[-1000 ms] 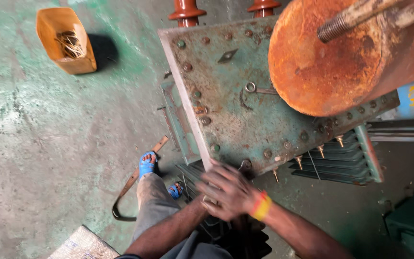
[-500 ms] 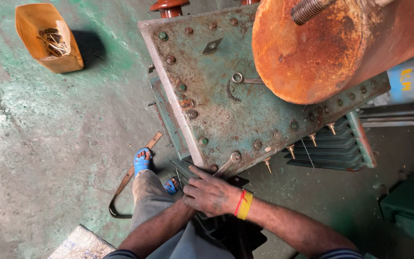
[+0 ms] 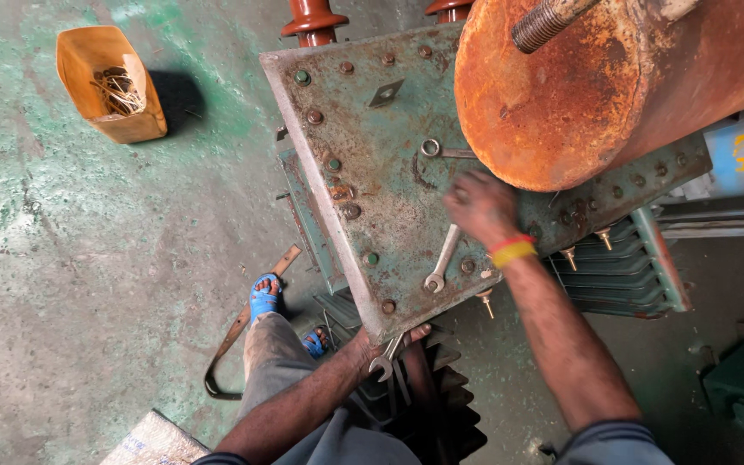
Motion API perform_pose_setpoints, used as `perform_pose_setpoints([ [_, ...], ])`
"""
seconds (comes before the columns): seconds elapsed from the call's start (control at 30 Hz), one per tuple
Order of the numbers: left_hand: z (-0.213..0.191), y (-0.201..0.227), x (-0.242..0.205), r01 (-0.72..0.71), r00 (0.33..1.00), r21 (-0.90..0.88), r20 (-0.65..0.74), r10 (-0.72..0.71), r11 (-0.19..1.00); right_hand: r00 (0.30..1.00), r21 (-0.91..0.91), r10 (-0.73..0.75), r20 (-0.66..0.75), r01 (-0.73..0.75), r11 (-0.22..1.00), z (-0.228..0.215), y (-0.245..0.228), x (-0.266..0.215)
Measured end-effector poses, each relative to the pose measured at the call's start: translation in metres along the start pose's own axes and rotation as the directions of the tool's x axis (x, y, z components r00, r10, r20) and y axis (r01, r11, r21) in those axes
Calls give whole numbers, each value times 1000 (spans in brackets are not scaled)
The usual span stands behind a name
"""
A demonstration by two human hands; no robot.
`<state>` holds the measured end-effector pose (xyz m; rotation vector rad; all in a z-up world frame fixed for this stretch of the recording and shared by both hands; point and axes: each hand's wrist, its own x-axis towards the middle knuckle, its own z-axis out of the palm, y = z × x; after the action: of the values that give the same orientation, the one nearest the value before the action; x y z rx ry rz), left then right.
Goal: The person uses two wrenches to tighten bolts on the top plate of a large, rusty electrical transformer. After securing the bolts, the person picks up a green rag and wipes the surface of the transformer.
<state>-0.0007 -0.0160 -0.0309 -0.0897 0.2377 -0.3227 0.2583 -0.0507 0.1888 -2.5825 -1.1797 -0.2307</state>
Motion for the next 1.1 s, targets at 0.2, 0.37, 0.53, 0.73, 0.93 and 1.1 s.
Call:
perform_pose_setpoints([
  [0.2,-9,0,7,23,1000,-176,6,-22,984,987,-201,159,27,-150,968,-30,47,-121],
  [0.37,11,9,-15,-51,978,8,-202,51,999,886,-140,411,213,-389,910,-64,-6,-194],
  [0.53,25,29,-50,36,990,174,-144,-10,984,997,-77,43,56,-39,996,-76,-27,-190],
  [0.73,17,36,-66,136,990,292,-73,-119,947,926,236,152,346,-243,941,-69,0,-183],
  [0.93,19,17,-64,64,996,136,-71,-55,989,755,428,286,590,-593,682,-34,39,-179],
  [1.1,54,2,-73,92,984,263,-173,-47,960,507,226,636,582,-852,473,-30,-48,-235],
])
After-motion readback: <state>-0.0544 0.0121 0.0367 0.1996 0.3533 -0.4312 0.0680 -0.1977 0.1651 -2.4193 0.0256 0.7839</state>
